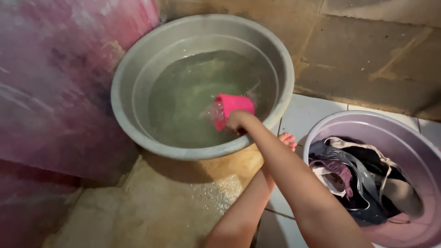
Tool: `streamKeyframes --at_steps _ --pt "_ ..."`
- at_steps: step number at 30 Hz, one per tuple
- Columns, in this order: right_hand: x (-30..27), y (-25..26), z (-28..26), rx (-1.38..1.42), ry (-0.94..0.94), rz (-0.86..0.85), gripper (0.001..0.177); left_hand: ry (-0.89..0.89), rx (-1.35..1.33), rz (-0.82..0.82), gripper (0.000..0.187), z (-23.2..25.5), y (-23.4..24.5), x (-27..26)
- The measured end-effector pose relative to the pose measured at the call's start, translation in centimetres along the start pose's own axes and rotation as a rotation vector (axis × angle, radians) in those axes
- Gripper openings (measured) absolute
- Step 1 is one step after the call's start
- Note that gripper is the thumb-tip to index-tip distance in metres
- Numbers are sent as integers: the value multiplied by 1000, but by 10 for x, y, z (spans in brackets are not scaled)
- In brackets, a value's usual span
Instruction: The person gathers a detergent packet and clothes from a drying line, placing them into a purple bucket. They then use a pink scoop to pour water from a large basin into the bucket to soak the laundry.
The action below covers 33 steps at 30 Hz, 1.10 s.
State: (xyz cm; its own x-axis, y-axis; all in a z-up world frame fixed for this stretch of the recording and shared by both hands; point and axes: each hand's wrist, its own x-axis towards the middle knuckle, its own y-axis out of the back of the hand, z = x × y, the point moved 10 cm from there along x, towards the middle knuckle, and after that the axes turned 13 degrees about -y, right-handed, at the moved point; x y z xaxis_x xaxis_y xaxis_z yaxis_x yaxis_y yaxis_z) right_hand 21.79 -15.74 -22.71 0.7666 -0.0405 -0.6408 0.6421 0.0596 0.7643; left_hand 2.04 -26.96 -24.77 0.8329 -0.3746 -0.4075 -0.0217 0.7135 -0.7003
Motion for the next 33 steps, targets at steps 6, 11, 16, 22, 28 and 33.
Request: streamKeyframes --at_steps 6,11,16,22,28,33 --pt "-50 15 17 1615 81 -269 24 -95 -461 -143 39 -65 30 56" --pt "-149 57 -2 2007 164 -262 24 -31 -255 -121 43 -21 1 29" --pt "-237 77 20 2115 156 -66 29 -10 -106 -82 43 -6 15 22" --pt "-303 71 82 2244 130 112 37 -212 -471 -280 32 83 -74 -63" --pt "-358 57 130 2588 396 68 41 -142 -389 -365 34 11 -99 -61" --pt "-382 27 175 2802 741 0 42 -98 -99 -452 43 60 -171 -134"
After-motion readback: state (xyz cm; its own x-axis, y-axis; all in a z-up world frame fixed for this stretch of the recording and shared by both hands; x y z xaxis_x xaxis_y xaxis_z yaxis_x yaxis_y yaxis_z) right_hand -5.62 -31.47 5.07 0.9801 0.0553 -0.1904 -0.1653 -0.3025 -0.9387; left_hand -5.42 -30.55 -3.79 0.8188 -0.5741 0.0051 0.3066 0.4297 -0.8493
